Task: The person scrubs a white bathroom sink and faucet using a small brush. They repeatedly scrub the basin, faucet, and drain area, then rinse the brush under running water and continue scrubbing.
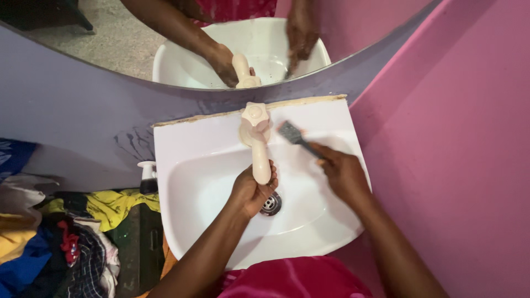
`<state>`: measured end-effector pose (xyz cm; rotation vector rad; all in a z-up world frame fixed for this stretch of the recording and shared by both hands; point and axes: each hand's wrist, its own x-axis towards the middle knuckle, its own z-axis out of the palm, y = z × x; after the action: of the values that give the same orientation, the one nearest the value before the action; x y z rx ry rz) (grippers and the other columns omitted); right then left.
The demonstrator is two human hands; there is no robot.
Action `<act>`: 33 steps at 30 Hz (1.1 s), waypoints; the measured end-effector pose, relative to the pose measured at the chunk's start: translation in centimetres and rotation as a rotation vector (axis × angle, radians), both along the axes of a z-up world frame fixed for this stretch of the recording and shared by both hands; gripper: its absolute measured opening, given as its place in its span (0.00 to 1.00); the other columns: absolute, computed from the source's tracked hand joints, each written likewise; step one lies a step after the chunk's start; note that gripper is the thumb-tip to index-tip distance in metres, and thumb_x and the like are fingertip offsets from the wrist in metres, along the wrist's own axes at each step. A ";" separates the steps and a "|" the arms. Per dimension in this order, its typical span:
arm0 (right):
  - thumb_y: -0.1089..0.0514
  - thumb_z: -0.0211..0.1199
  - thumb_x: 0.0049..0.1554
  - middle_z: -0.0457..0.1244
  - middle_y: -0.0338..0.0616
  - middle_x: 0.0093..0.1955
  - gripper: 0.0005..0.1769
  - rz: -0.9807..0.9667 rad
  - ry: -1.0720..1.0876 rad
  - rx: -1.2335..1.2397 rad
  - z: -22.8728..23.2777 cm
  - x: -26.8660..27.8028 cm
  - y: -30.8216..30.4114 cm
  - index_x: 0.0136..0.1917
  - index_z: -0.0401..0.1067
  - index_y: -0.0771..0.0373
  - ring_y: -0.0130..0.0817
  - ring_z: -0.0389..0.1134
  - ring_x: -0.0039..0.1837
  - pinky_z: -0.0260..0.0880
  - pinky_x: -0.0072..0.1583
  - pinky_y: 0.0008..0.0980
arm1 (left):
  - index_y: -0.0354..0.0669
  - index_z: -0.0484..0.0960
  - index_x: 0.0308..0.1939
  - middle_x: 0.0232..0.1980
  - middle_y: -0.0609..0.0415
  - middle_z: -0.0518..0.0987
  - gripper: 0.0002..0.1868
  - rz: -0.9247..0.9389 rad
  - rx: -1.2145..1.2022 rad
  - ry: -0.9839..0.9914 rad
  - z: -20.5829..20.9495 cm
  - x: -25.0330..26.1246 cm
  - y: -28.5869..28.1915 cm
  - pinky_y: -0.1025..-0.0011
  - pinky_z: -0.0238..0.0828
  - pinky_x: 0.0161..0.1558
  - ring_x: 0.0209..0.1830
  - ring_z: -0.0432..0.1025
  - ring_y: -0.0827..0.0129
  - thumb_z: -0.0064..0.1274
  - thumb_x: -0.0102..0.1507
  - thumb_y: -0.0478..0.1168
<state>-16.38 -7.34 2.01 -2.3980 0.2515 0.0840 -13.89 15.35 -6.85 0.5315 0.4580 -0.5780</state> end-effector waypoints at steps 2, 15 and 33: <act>0.57 0.64 0.59 0.72 0.47 0.53 0.24 0.121 -0.074 -0.019 -0.2 0.5 1.5 0.68 0.73 0.43 0.38 0.72 0.47 0.70 0.50 0.37 | 0.34 0.73 0.48 0.38 0.50 0.77 0.07 -0.015 -0.016 -0.019 0.2 0.0 -0.1 0.71 0.76 0.42 0.36 0.73 0.68 0.43 0.70 0.35; 0.58 0.62 0.59 0.72 0.53 0.44 0.24 -0.191 -0.033 -0.043 2.1 -1.9 -4.2 0.69 0.73 0.50 0.40 0.72 0.41 0.71 0.48 0.36 | 0.37 0.77 0.47 0.40 0.53 0.76 0.06 -0.197 0.114 -0.094 -3.1 -2.2 -2.1 0.71 0.73 0.45 0.37 0.70 0.71 0.46 0.72 0.35; 0.55 0.62 0.61 0.71 0.54 0.42 0.22 -0.125 0.340 -0.229 4.5 -2.1 -4.0 0.68 0.74 0.39 0.50 0.72 0.40 0.72 0.48 0.45 | 0.39 0.78 0.60 0.61 0.49 0.79 0.20 -0.337 0.506 -0.844 12.0 1.5 -2.9 0.66 0.63 0.69 0.65 0.71 0.65 0.48 0.70 0.48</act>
<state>-18.51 -11.33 6.55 -2.5785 0.5961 0.4284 -12.44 12.49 5.12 1.2800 -0.3137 -0.5000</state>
